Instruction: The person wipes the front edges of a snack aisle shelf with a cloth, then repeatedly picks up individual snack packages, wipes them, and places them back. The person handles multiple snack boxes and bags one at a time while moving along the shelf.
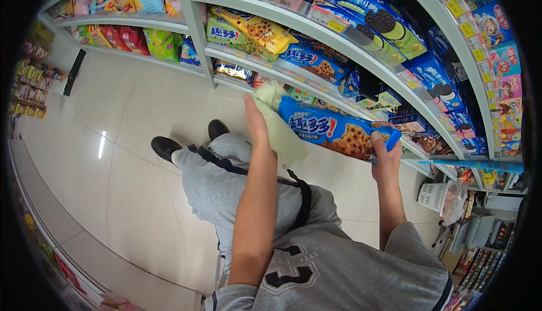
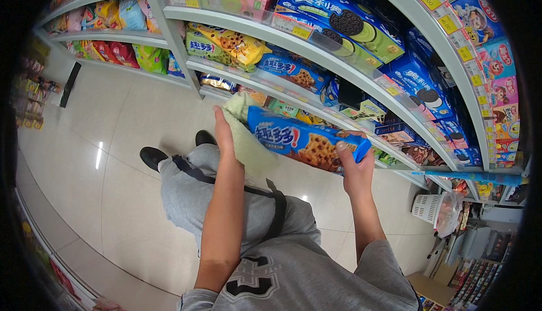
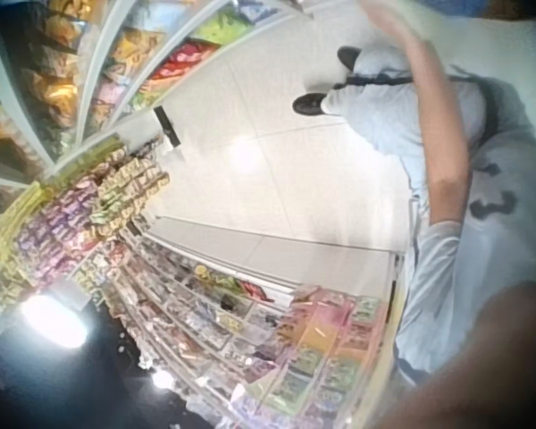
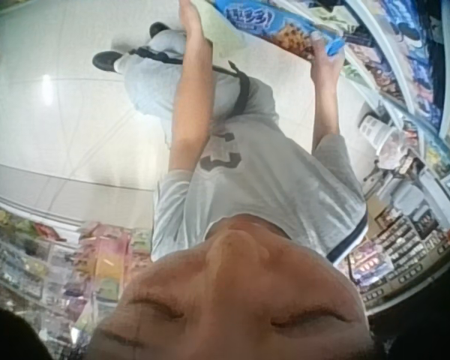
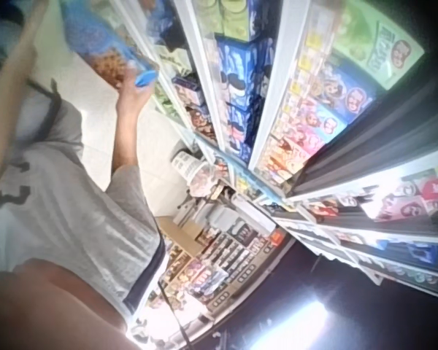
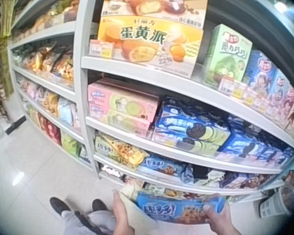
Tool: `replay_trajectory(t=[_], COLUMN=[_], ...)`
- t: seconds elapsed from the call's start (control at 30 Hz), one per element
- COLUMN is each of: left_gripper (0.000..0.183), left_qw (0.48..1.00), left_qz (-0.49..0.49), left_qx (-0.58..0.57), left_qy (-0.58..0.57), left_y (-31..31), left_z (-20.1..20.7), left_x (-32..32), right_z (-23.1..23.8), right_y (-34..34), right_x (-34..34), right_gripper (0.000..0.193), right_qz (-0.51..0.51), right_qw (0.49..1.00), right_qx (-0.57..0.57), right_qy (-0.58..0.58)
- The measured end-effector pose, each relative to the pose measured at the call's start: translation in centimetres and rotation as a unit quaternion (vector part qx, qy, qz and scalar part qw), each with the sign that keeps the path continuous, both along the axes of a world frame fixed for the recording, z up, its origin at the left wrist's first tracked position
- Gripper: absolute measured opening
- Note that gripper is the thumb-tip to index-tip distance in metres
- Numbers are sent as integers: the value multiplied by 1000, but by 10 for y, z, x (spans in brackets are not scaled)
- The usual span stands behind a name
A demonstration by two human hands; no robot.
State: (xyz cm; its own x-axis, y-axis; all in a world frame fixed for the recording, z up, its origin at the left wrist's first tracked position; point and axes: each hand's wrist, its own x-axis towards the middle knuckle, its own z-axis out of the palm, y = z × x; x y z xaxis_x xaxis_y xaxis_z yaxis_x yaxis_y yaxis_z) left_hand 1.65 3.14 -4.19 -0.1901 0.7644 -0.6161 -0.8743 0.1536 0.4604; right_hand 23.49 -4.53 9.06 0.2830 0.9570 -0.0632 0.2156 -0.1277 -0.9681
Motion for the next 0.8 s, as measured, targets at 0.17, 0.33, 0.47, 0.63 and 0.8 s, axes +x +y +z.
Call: replay_trajectory(t=[0.17,0.33,0.47,0.63,0.8], left_gripper=[70,66,54,53,83], left_qw=[988,991,981,906,848], left_qz=[2,-55,-118,-222,-308], left_qx=[55,1,124,166,255], left_qy=[-142,-120,87,321,348], left_y=[-4,-26,-36,-43,-59], left_z=[13,43,34,8,-9], left_x=[-7,29,46,66,89], right_z=[-34,-84,-89,-82,-85], right_y=[3,-7,4,26,55], right_x=[4,-60,-61,-24,-5], right_gripper=[39,33,34,34,28], right_qz=[-52,57,91,154,128], right_qw=[961,996,986,988,980], right_qx=[6,63,75,-26,-42], right_qy=[271,20,-114,2,-144])
